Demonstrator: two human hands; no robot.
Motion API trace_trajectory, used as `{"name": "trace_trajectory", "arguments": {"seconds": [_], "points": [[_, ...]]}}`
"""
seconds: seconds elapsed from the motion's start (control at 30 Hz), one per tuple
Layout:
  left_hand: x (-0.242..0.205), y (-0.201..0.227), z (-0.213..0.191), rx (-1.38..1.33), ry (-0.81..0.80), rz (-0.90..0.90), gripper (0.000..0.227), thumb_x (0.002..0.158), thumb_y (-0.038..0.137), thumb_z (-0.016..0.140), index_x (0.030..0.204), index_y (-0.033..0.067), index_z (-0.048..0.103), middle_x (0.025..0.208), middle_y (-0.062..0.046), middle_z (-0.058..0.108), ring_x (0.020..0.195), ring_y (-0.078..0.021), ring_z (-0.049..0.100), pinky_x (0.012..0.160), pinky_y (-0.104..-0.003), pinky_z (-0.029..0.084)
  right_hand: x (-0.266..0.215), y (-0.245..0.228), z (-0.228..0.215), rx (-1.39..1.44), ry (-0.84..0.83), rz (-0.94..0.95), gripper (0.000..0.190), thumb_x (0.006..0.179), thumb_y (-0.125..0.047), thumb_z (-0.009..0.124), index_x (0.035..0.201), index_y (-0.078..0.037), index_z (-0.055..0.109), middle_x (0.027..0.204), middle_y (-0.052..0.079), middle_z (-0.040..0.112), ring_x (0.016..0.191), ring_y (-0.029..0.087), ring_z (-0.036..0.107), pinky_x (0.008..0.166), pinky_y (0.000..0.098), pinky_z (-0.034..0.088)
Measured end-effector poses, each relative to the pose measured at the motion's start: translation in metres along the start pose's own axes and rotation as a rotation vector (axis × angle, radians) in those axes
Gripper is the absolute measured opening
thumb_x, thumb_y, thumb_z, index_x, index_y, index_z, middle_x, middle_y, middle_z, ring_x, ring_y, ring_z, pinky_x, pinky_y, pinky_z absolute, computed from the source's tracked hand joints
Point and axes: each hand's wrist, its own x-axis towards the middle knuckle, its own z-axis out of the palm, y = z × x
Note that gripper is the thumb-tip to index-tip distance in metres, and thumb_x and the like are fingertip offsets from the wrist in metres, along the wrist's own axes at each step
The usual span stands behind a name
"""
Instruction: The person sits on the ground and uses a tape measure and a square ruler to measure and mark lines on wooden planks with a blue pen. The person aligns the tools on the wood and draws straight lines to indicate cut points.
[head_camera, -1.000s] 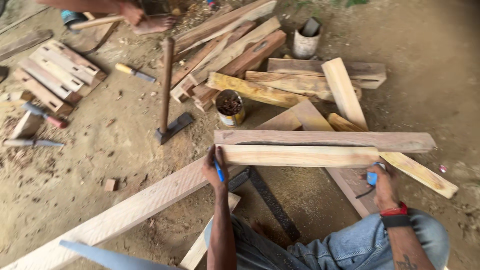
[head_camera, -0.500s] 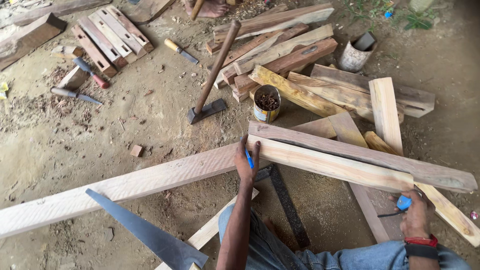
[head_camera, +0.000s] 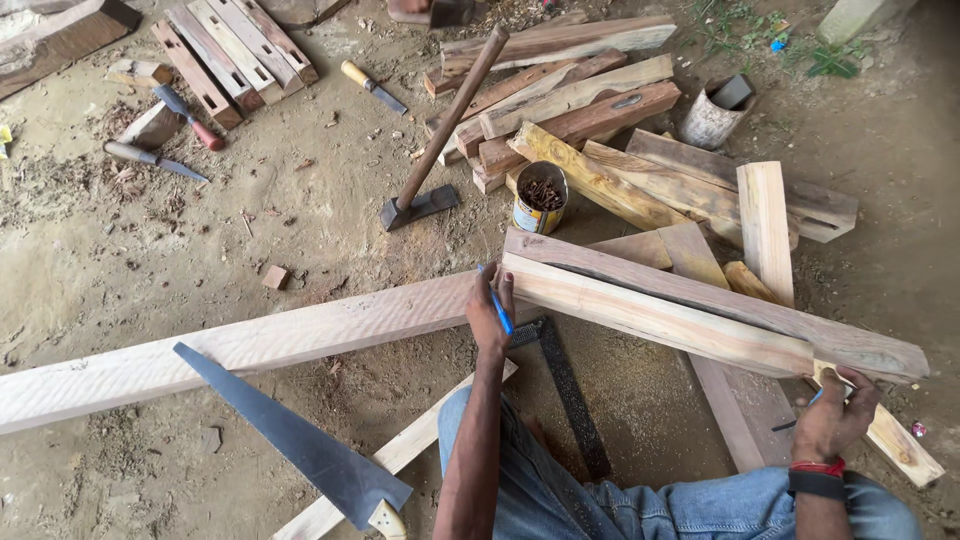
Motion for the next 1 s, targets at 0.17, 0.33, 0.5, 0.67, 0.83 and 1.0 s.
{"name": "trace_trajectory", "arguments": {"seconds": [0.17,0.33,0.5,0.67,0.83,1.0], "points": [[-0.039,0.021,-0.017,0.062,0.107,0.169,0.042,0.103,0.035,0.058,0.128,0.0025,0.065,0.113,-0.022,0.073,0.094,-0.031,0.07,0.082,-0.046,0.06,-0.018,-0.011,0.0,0.202,-0.321,0.204,0.032,0.108,-0.025,0.042,0.109,-0.002,0.064,0.095,0.016,0.066,0.076,0.018,0.061,0.07,0.0287,0.052],[-0.124,0.065,-0.033,-0.25,-0.423,0.055,0.033,0.102,0.032,0.058,0.112,0.0055,0.075,0.1,-0.012,0.076,0.081,-0.0195,0.073,0.068,-0.036,0.061,-0.09,-0.063,0.053,0.336,-0.752,0.629,0.061,0.078,-0.017,0.075,0.135,-0.012,0.056,0.107,0.013,0.067,0.086,0.021,0.069,0.064,0.0346,0.061],[-0.151,0.083,-0.035,-0.34,-0.725,-0.183,0.025,0.097,0.024,0.073,0.109,0.0016,0.071,0.084,-0.01,0.074,0.069,-0.0132,0.072,0.062,-0.028,0.061,-0.133,-0.128,0.111,0.222,-1.138,0.404,0.094,0.065,-0.018,0.09,0.145,-0.016,0.042,0.108,0.011,0.063,0.094,0.022,0.07,0.078,0.0359,0.066],[-0.132,0.064,-0.034,-0.594,-0.771,-0.395,0.016,0.094,0.008,0.079,0.104,-0.0009,0.072,0.085,-0.011,0.074,0.067,-0.0158,0.069,0.059,-0.029,0.058,-0.129,-0.167,0.14,-0.034,-1.253,-0.062,0.098,0.066,-0.025,0.091,0.146,-0.016,0.036,0.108,0.01,0.063,0.096,0.021,0.071,0.081,0.0333,0.065],[-0.079,0.045,-0.048,-0.634,-0.6,-0.204,0.015,0.089,0.001,0.062,0.097,0.0041,0.074,0.088,-0.01,0.077,0.068,-0.0159,0.07,0.056,-0.028,0.057,-0.102,-0.16,0.137,-0.158,-1.11,-0.392,0.068,0.078,-0.031,0.081,0.139,-0.017,0.054,0.111,0.004,0.072,0.086,0.017,0.075,0.071,0.0313,0.065],[0.052,0.012,-0.065,-0.375,-0.238,-0.076,0.012,0.09,0.014,0.074,0.095,0.0034,0.075,0.079,-0.01,0.077,0.063,-0.012,0.066,0.057,-0.025,0.055,-0.017,-0.122,0.099,-0.828,-0.949,-0.525,0.042,0.09,-0.049,0.071,0.127,-0.031,0.062,0.11,-0.002,0.071,0.081,0.018,0.072,0.063,0.0332,0.062]]}}
